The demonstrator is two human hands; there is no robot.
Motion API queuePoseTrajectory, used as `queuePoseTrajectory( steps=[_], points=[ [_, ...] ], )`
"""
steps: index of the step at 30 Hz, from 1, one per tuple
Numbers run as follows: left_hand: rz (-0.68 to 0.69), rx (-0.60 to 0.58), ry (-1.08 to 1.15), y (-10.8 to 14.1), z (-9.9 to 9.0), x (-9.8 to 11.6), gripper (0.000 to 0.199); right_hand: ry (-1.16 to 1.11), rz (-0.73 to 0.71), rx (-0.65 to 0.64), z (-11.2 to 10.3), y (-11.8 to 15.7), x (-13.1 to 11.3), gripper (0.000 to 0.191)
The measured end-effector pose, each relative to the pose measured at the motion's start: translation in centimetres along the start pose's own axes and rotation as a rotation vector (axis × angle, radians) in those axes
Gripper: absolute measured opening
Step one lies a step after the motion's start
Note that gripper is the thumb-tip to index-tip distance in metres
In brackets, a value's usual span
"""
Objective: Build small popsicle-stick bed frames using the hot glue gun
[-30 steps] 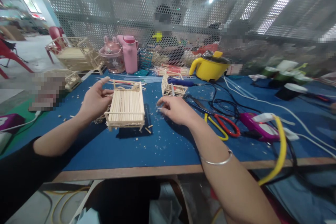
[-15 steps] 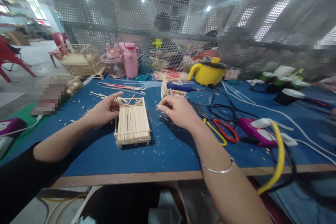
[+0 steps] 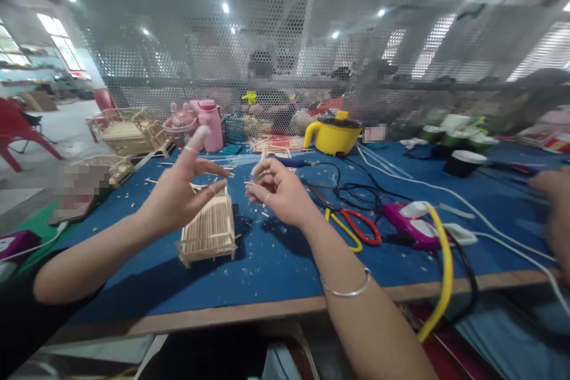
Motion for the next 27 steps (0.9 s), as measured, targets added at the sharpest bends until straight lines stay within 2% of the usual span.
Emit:
queuePoseTrajectory(
  steps=[3,10,13,16,19,22,25,27],
  points=[
    [0.102,-0.1,0.008,-0.6,1.5,1.9,0.085,-0.058,0.003,-0.008,-0.2,0.0,-0.1,0.03],
    [0.125,-0.058,-0.015,-1.0,2.2,1.8,0.082,-0.131,-0.017,-0.073,-0.2,0.1,-0.4,0.028],
    [0.142,-0.084,-0.008,-1.0,2.4,2.0,0.08,-0.127,-0.027,-0.086,-0.1,0.1,-0.2,0.026],
    [0.14,-0.062,-0.014,-1.1,2.1,2.1,0.077,-0.036,-0.011,-0.11,-0.5,0.0,0.1,0.024],
    [0.095,-0.012,-0.036,-1.3,1.7,1.8,0.073,0.187,-0.1,-0.05,-1.3,-0.1,-0.1,0.027],
    [0.07,-0.03,-0.038,-1.2,1.7,1.6,0.072,0.273,-0.167,0.003,-1.5,-0.1,-0.6,0.029],
    [0.065,-0.087,-0.014,-0.8,2.3,1.8,0.07,0.274,-0.157,-0.073,-0.5,0.1,-0.9,0.022],
    [0.036,-0.11,0.012,-0.5,2.7,1.9,0.066,0.272,-0.125,-0.129,0.1,0.1,-1.0,0.025]
  ],
)
Point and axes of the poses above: each hand's wrist, its own y-axis away from the middle knuckle, its own z-axis out of the palm, x = y × z, the point moved 3 cm from there along -y, towards the middle knuckle, and after that the axes turned 5 degrees about x, right-handed, at the moved point
